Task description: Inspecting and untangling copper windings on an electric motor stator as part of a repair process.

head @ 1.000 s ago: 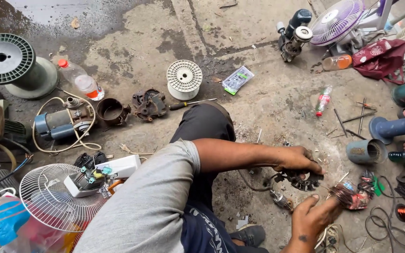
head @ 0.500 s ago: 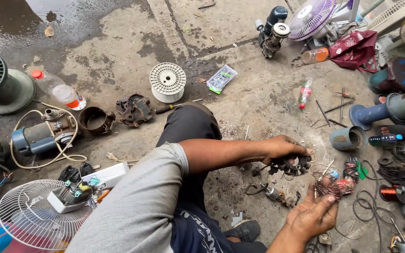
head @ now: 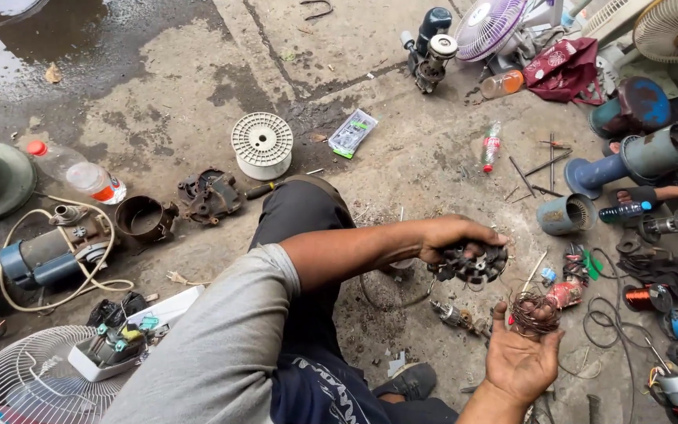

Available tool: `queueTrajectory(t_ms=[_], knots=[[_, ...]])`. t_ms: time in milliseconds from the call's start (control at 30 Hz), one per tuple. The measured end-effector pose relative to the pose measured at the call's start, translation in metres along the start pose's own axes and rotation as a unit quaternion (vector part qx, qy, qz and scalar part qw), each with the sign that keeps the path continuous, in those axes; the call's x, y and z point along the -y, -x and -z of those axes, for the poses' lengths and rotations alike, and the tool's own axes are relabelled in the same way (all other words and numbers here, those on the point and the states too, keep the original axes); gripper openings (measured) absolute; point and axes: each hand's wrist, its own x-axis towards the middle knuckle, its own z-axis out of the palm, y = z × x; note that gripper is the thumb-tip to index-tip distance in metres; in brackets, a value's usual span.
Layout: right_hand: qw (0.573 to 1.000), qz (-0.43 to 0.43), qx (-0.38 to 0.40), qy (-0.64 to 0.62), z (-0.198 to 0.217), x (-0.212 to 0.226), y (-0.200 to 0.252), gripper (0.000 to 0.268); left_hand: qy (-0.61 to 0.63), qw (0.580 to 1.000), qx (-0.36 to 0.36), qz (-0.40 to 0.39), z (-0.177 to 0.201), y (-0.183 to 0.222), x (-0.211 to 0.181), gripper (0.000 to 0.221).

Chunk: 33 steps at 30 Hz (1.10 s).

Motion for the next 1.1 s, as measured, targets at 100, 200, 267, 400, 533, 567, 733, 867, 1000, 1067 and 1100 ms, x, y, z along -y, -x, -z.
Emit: queueTrajectory(t_ms=[100, 200, 267, 400, 533, 567, 733, 867, 1000, 1067, 1100], knots=[[0.999, -0.007, -0.023, -0.022, 0.006, 0.009, -0.005, 0.029, -0.050, 0.977, 0.206, 0.032, -0.016, 0.030, -0.015, 0.025], [0.999, 0.030, -0.013, 0.013, -0.011, 0.036, -0.003, 0.028, -0.319, 0.941, 0.111, 0.010, -0.029, 0.044, -0.022, 0.027], [0.942, 0.030, 0.294, 0.157, -0.019, 0.053, 0.002, 0.047, -0.423, 0.901, -0.055, 0.074, -0.033, 0.048, -0.032, 0.041], [0.852, -0.154, 0.314, 0.390, 0.009, 0.021, 0.004, 0.037, -0.269, 0.956, -0.104, 0.050, -0.012, 0.029, -0.019, 0.045], [0.653, 0.028, 0.132, 0.745, -0.001, -0.020, 0.001, 0.031, -0.303, 0.950, -0.007, 0.072, -0.023, 0.035, -0.016, 0.039], [0.615, 0.181, 0.114, 0.759, -0.004, -0.025, -0.001, 0.033, -0.424, 0.900, -0.014, 0.098, -0.031, 0.046, -0.022, 0.045], [0.709, 0.137, 0.017, 0.692, -0.013, -0.054, 0.021, 0.025, -0.126, 0.986, -0.103, 0.023, 0.001, 0.012, -0.004, 0.033], [0.932, 0.059, -0.025, 0.357, -0.015, -0.073, 0.020, 0.054, 0.031, 0.999, 0.028, -0.030, 0.007, 0.013, -0.002, 0.037], [0.954, 0.098, -0.196, 0.204, -0.020, -0.064, -0.001, 0.038, 0.040, 0.999, -0.014, -0.014, -0.015, 0.042, -0.001, 0.023], [0.952, 0.165, -0.117, 0.228, -0.056, -0.045, -0.005, 0.027, -0.060, 0.997, -0.052, -0.010, -0.016, 0.048, -0.004, 0.040], [0.944, 0.163, -0.154, 0.241, -0.056, -0.034, -0.002, 0.027, -0.051, 0.998, -0.035, 0.025, -0.016, 0.054, -0.005, 0.040]])
